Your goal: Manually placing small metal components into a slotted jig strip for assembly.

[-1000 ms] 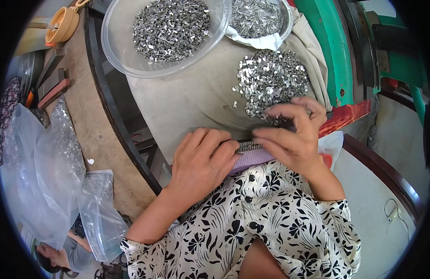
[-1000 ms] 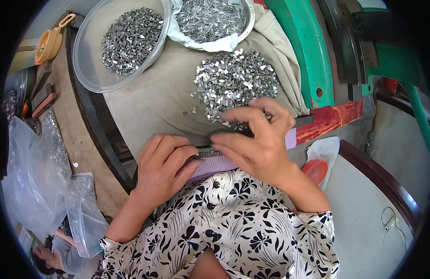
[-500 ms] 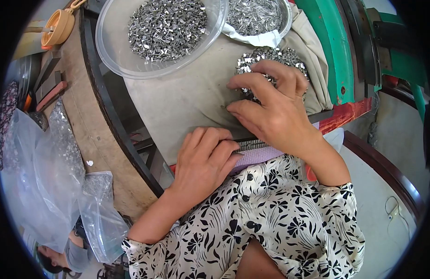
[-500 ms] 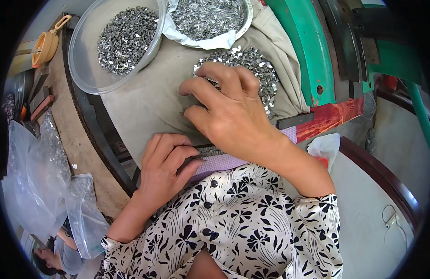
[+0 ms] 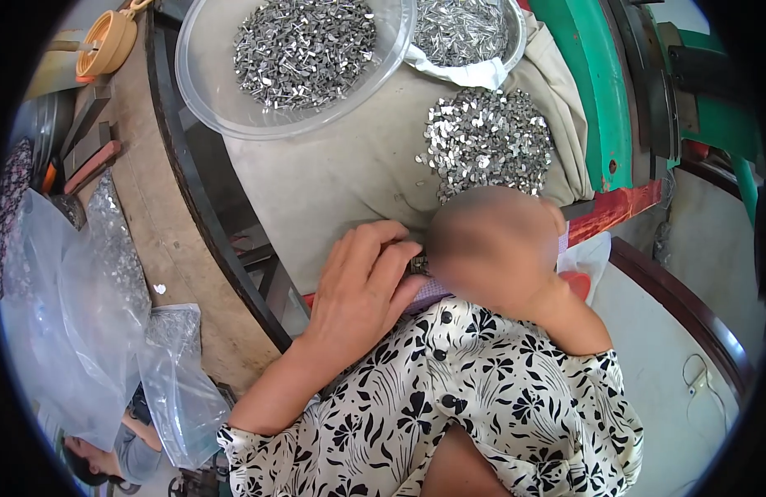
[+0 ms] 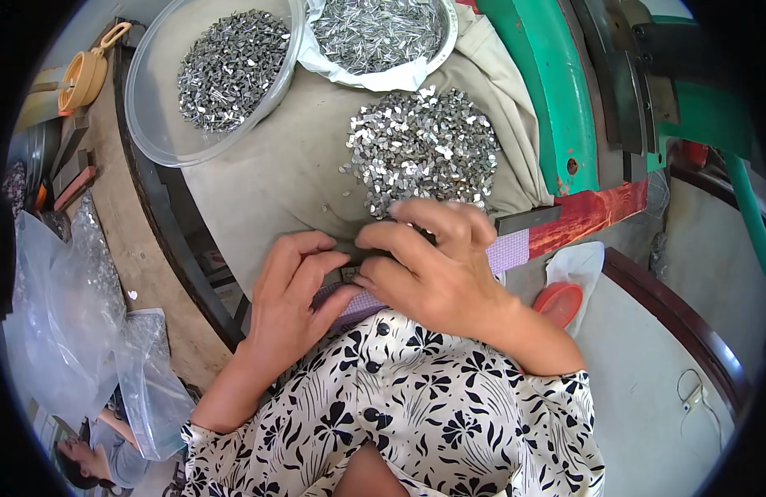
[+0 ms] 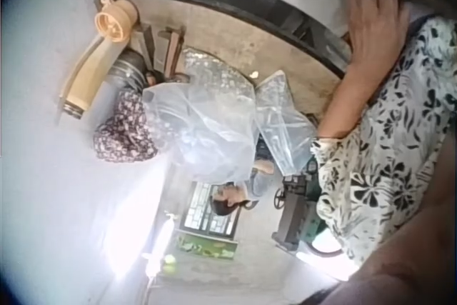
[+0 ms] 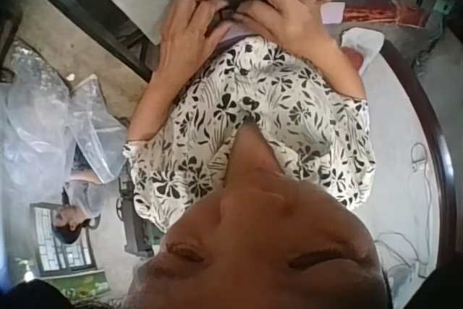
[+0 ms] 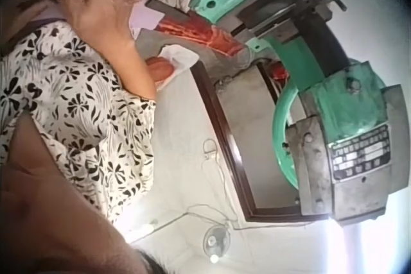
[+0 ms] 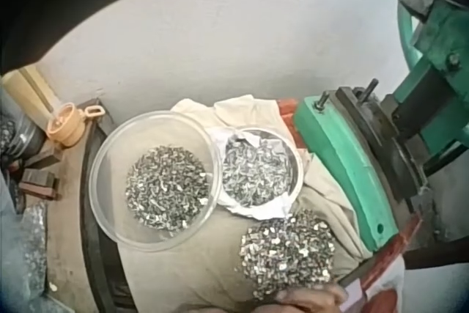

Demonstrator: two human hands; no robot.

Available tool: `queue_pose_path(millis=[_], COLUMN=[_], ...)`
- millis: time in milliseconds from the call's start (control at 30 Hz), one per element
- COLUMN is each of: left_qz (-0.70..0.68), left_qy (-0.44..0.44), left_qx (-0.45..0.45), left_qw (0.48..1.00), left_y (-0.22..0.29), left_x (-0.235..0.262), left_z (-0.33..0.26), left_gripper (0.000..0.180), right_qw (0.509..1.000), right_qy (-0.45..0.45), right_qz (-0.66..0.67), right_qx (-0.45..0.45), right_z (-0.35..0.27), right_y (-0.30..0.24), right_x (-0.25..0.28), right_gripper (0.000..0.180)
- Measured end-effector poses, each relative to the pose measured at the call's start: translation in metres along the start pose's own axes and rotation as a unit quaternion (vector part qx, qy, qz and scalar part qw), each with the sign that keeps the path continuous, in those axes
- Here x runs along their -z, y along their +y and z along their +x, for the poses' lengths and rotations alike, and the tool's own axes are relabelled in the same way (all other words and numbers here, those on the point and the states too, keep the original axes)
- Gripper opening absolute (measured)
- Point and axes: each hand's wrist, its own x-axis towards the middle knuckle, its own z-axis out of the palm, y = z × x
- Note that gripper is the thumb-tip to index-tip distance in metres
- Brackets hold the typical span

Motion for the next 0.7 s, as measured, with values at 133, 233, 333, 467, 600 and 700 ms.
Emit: queue_pose_path(millis=[133,233,333,467,600,700], left_qz=[0.003,-0.008,-0.013,-0.013,0.024,0.034], left_qy=[-0.009,-0.006,0.000,0.012,0.012,0.026], left_qx=[-0.012,0.000,0.017,0.027,0.011,0.003], left_qw=[1.000,1.000,1.000,0.999,1.000,0.999], left_y=[-0.001,-0.002,-0.001,0.004,0.008,0.007], left_x=[-0.001,-0.001,-0.002,-0.002,-0.001,-0.003], left_z=[-0.002,-0.007,-0.010,-0.010,-0.005,-0.007], left_gripper=[0.028,0.026,0.029,0.030,0.027,0.026], right_qw=[0.998,0.998,0.998,0.999,0.999,0.999], right_qy=[-0.026,0.022,0.045,0.008,0.007,0.005], right_qz=[0.036,0.005,-0.019,-0.046,-0.048,0.001], right_qx=[-0.049,-0.060,-0.031,-0.002,-0.018,-0.052], right_z=[-0.004,0.013,0.032,0.048,0.050,0.033], right_y=[0.003,0.014,0.026,0.031,0.027,0.012], right_x=[0.004,0.000,-0.005,-0.011,-0.011,0.003], right_gripper=[0.020,0.023,0.019,0.015,0.017,0.018])
